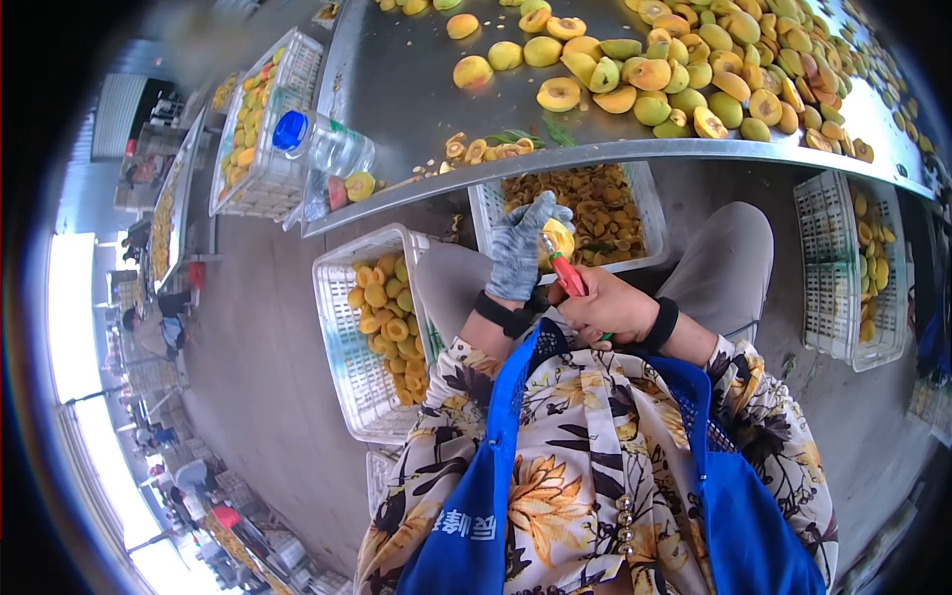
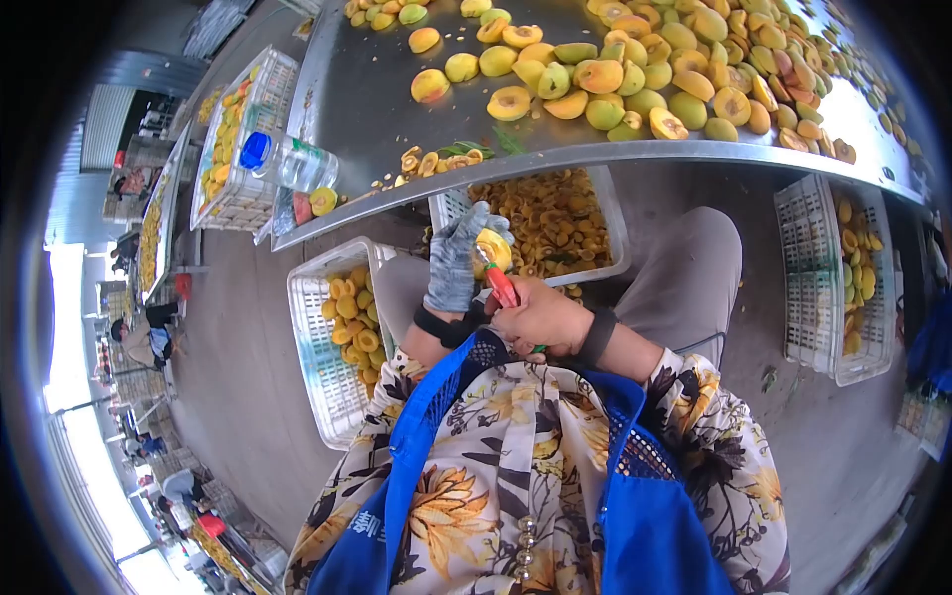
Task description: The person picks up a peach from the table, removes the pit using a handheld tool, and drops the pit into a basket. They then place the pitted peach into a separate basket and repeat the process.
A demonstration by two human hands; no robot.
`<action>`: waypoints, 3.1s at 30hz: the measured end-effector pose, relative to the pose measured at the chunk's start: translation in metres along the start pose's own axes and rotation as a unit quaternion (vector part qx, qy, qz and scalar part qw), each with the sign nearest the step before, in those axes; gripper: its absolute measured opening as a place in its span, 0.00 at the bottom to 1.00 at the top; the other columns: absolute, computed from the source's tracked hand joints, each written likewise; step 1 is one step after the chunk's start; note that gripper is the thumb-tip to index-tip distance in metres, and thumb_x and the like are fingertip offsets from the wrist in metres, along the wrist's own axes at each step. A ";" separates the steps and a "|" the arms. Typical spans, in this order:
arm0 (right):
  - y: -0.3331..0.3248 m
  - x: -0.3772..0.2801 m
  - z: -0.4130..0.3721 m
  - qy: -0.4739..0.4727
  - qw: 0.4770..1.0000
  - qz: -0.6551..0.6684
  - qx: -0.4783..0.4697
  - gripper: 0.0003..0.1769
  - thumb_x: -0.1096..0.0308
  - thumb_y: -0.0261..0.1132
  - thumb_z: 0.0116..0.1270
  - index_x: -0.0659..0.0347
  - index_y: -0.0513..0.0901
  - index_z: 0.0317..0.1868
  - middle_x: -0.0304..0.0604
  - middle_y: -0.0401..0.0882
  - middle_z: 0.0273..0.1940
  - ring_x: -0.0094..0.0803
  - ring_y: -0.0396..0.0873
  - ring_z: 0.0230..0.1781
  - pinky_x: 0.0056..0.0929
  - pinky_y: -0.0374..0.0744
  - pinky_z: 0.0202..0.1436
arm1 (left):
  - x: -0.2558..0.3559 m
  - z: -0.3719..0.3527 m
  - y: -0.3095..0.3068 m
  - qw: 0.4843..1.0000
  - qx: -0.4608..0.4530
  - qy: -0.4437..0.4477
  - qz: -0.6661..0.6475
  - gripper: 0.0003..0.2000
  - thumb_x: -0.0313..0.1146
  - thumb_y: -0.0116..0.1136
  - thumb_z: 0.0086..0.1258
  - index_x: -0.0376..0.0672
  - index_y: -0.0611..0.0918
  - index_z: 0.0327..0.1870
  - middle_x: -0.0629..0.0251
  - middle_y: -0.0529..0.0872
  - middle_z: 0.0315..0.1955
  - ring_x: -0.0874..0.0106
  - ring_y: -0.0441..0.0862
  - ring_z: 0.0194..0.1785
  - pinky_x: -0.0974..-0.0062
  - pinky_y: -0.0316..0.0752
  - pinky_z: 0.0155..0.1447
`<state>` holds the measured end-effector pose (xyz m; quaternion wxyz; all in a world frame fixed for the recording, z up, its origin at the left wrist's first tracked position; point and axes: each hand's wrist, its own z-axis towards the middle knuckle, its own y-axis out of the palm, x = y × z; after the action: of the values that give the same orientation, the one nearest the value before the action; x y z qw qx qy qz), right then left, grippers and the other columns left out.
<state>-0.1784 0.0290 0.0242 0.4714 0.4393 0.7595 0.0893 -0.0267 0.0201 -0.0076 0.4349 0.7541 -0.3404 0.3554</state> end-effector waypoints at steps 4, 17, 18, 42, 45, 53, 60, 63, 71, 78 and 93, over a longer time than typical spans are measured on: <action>0.005 0.017 0.006 -0.099 0.980 -0.165 0.050 0.10 0.77 0.54 0.54 0.64 0.69 0.39 0.37 0.68 0.20 0.22 0.68 0.13 0.22 0.68 0.14 | 0.000 0.014 -0.021 0.966 -0.131 -0.206 -0.088 0.10 0.36 0.61 0.63 0.37 0.80 0.36 0.58 0.83 0.27 0.67 0.82 0.28 0.74 0.79 0.30; 0.006 0.011 0.011 -0.038 0.999 -0.019 -0.022 0.07 0.75 0.57 0.61 0.63 0.70 0.40 0.36 0.67 0.20 0.20 0.65 0.11 0.20 0.65 0.13 | -0.005 -0.004 -0.007 0.968 -0.084 -0.150 -0.181 0.20 0.51 0.59 0.60 0.39 0.79 0.33 0.59 0.82 0.23 0.66 0.79 0.21 0.71 0.77 0.24; 0.003 0.012 0.013 -0.063 0.996 -0.057 -0.013 0.08 0.73 0.59 0.60 0.64 0.70 0.39 0.36 0.69 0.21 0.20 0.67 0.12 0.20 0.66 0.14 | -0.005 -0.003 -0.007 0.974 -0.066 -0.131 -0.170 0.19 0.50 0.60 0.61 0.39 0.79 0.33 0.59 0.82 0.23 0.66 0.79 0.21 0.71 0.77 0.25; -0.163 0.080 0.131 -0.011 0.740 -0.605 0.294 0.15 0.65 0.57 0.50 0.61 0.78 0.38 0.56 0.80 0.36 0.49 0.78 0.43 0.42 0.75 0.47 | 0.038 -0.063 -0.217 0.932 0.322 0.082 -0.146 0.27 0.63 0.43 0.64 0.45 0.77 0.43 0.63 0.81 0.28 0.66 0.80 0.25 0.77 0.64 0.17; -0.134 0.045 0.116 0.089 0.814 -0.482 0.310 0.17 0.60 0.59 0.53 0.62 0.77 0.40 0.56 0.80 0.37 0.50 0.78 0.41 0.43 0.75 0.47 | 0.000 -0.108 -0.333 0.922 0.376 0.065 -0.060 0.28 0.60 0.43 0.66 0.44 0.74 0.51 0.62 0.81 0.33 0.63 0.81 0.31 0.73 0.70 0.21; -0.138 0.066 0.141 -0.045 0.768 -0.559 0.309 0.17 0.62 0.62 0.52 0.65 0.74 0.39 0.60 0.79 0.34 0.54 0.77 0.40 0.45 0.75 0.44 | -0.128 -0.197 -0.427 0.845 0.505 -0.143 0.101 0.27 0.53 0.51 0.65 0.38 0.72 0.55 0.57 0.77 0.49 0.65 0.77 0.44 0.62 0.76 0.39; -0.103 0.077 0.132 -0.067 0.734 -0.571 0.361 0.26 0.52 0.64 0.53 0.68 0.73 0.40 0.62 0.79 0.34 0.54 0.78 0.40 0.45 0.75 0.44 | -0.057 -0.162 -0.350 0.842 0.527 0.095 0.060 0.20 0.43 0.60 0.63 0.39 0.76 0.51 0.65 0.80 0.41 0.68 0.78 0.38 0.72 0.74 0.34; -0.100 0.073 0.137 -0.086 0.737 -0.555 0.376 0.23 0.54 0.61 0.57 0.67 0.74 0.41 0.62 0.79 0.36 0.52 0.79 0.41 0.43 0.76 0.46 | -0.003 -0.152 -0.298 0.864 0.470 0.166 0.070 0.18 0.38 0.58 0.64 0.37 0.76 0.51 0.65 0.81 0.42 0.70 0.79 0.39 0.76 0.75 0.36; -0.094 0.033 0.128 -0.069 0.657 -0.647 0.382 0.11 0.70 0.57 0.56 0.63 0.77 0.40 0.59 0.79 0.39 0.50 0.79 0.41 0.41 0.77 0.46 | 0.046 -0.144 -0.244 0.888 0.355 0.284 0.060 0.14 0.32 0.54 0.67 0.36 0.77 0.51 0.61 0.82 0.44 0.72 0.80 0.40 0.78 0.76 0.37; -0.076 0.038 0.117 -0.117 0.598 -0.716 0.340 0.11 0.69 0.56 0.56 0.60 0.78 0.40 0.59 0.71 0.44 0.52 0.78 0.39 0.41 0.78 0.43 | 0.077 -0.128 -0.206 0.912 0.240 0.323 0.075 0.13 0.31 0.53 0.67 0.34 0.78 0.49 0.58 0.82 0.39 0.72 0.81 0.37 0.82 0.76 0.35; -0.027 0.010 0.072 -0.236 0.600 -0.722 0.251 0.08 0.68 0.59 0.54 0.61 0.74 0.34 0.53 0.78 0.27 0.49 0.78 0.31 0.44 0.75 0.35 | 0.039 -0.112 -0.110 0.956 0.021 0.270 0.112 0.12 0.32 0.53 0.68 0.33 0.80 0.46 0.62 0.83 0.42 0.76 0.79 0.42 0.81 0.75 0.44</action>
<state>-0.1380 0.0004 -0.0360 0.4158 -0.1455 0.6842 -0.5812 0.0568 0.1552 0.0209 0.4524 0.5962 -0.2851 0.5989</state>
